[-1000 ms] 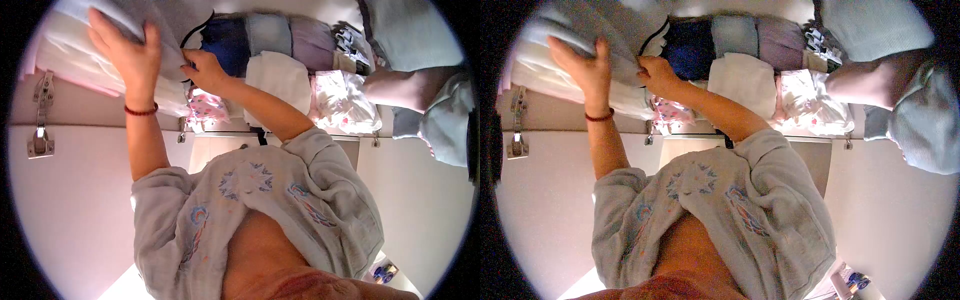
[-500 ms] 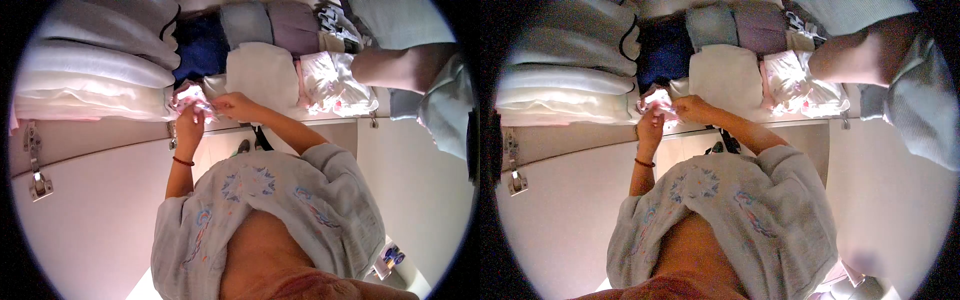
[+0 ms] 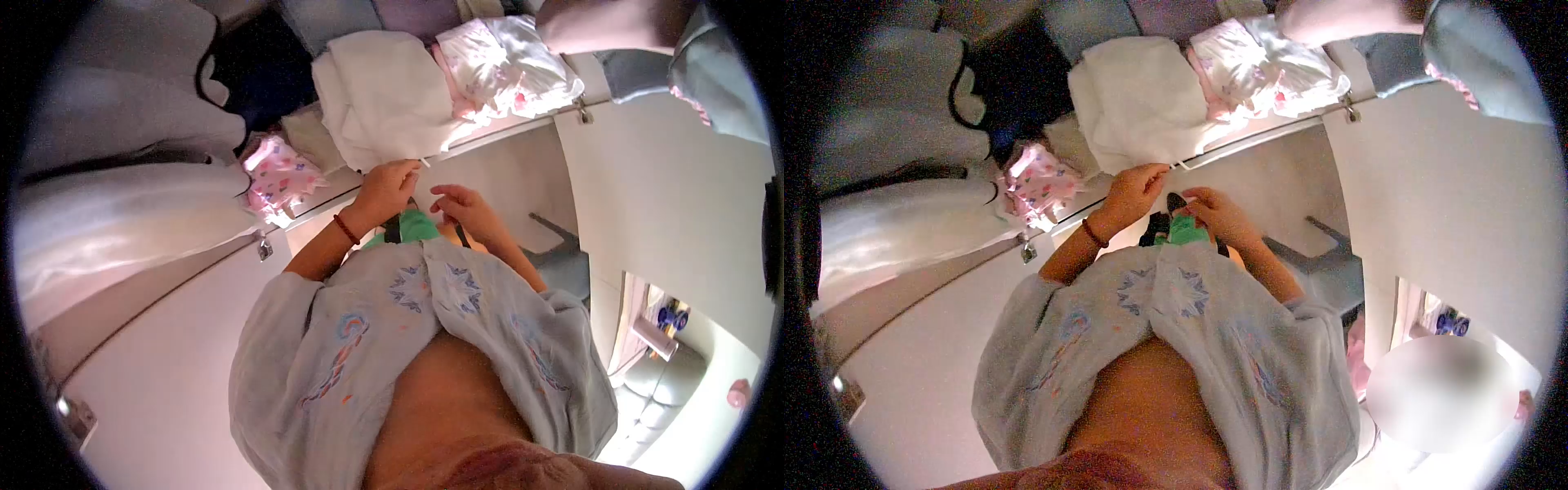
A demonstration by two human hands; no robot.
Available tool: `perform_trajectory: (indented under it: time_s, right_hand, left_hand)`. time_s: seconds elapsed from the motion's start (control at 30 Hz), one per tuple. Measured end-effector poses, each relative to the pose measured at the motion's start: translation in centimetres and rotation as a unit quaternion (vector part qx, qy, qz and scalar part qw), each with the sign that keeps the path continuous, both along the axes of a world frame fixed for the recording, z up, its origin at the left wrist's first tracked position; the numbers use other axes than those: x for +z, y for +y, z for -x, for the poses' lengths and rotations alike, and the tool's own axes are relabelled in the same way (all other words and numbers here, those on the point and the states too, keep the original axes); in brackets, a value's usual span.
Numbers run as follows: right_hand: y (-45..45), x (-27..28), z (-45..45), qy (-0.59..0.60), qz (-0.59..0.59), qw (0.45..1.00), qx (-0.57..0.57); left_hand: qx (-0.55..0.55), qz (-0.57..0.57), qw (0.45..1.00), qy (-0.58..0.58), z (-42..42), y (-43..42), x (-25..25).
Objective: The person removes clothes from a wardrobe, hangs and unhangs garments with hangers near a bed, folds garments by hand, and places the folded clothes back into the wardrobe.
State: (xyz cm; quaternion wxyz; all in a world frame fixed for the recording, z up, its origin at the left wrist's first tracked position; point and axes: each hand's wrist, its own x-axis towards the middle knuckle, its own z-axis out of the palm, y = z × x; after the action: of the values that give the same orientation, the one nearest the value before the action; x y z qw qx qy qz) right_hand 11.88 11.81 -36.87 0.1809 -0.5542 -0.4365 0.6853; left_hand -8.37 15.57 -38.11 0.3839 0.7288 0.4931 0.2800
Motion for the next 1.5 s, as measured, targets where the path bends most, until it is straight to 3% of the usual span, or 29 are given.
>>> perform_trajectory:
  time_s: [0.1,0.33,0.53,0.63,0.77,0.83,0.87,0.93,1.07,1.13,1.17,1.2,1.23,1.27,1.3,1.33,1.37,1.4,1.43,1.5]
  right_hand:
    - [-4.9,-3.0,-1.3,0.024,0.012,0.996,-0.085]
    - [-10.7,-1.2,-2.1,-0.031,-0.013,0.994,-0.103]
    - [-16.6,-1.3,-5.6,0.069,-0.006,0.976,-0.205]
    - [-21.5,-1.2,-8.0,0.080,-0.020,0.962,-0.261]
    - [-30.9,-2.4,-12.9,0.111,0.010,0.939,-0.324]
    - [-35.3,-3.5,-14.7,0.133,0.008,0.931,-0.341]
    - [-37.8,-3.8,-15.8,0.135,0.019,0.921,-0.364]
    - [-41.5,-3.4,-17.0,0.139,0.024,0.906,-0.398]
    - [-47.3,-2.7,-18.4,0.115,0.041,0.880,-0.460]
    - [-49.4,-2.3,-17.6,0.134,0.026,0.852,-0.506]
    - [-49.4,-1.8,-17.4,0.132,0.021,0.840,-0.525]
    - [-53.5,-1.6,-14.4,0.144,0.004,0.760,-0.634]
    - [-53.7,-3.5,-15.3,0.102,0.047,0.792,-0.599]
    - [-51.2,-0.1,-14.7,0.088,-0.017,0.812,-0.576]
    - [-54.8,0.3,-11.3,0.080,-0.019,0.724,-0.685]
    - [-55.1,-1.1,-11.9,0.080,-0.022,0.764,-0.640]
    - [-54.0,0.0,-11.4,0.077,-0.020,0.767,-0.637]
    - [-56.3,-0.3,-9.2,0.080,-0.025,0.736,-0.671]
    - [-58.3,-0.8,-8.2,0.078,-0.027,0.724,-0.685]
    - [-55.2,-0.6,-9.0,0.089,0.019,0.706,-0.703]
  left_hand:
    - [-0.065,0.053,0.996,0.013,-0.7,-1.4,-2.5]
    - [-0.168,0.057,0.984,0.003,-3.5,-5.7,-4.9]
    - [-0.248,0.102,0.962,0.052,-7.0,-9.7,-4.1]
    - [-0.298,0.051,0.953,0.036,-10.4,-13.1,-5.8]
    - [-0.301,0.063,0.950,0.046,-16.4,-20.5,-6.7]
    - [-0.385,-0.116,0.915,-0.004,-18.6,-25.0,-7.6]
    - [-0.388,-0.118,0.914,0.007,-19.9,-27.2,-7.4]
    - [-0.446,0.115,0.887,0.005,-22.5,-30.8,-6.4]
    - [-0.583,0.066,0.810,-0.006,-24.3,-35.2,-9.2]
    - [-0.617,0.030,0.784,0.056,-25.5,-36.3,-10.3]
    - [-0.601,0.041,0.797,0.044,-26.0,-36.1,-8.2]
    - [-0.680,0.059,0.730,0.031,-27.6,-37.5,-6.2]
    - [-0.637,0.105,0.764,0.015,-27.4,-37.0,-6.2]
    - [-0.590,0.151,0.793,0.005,-26.2,-36.6,-6.3]
    - [-0.677,0.173,0.715,0.022,-27.6,-38.7,-6.5]
    - [-0.648,0.178,0.740,0.027,-27.8,-38.9,-6.2]
    - [-0.679,0.182,0.711,0.031,-27.2,-38.2,-6.3]
    - [-0.708,0.200,0.676,0.047,-27.7,-39.5,-6.6]
    - [-0.676,0.215,0.703,0.052,-26.8,-41.0,-6.8]
    - [-0.702,0.239,0.667,0.074,-28.1,-37.8,-6.7]
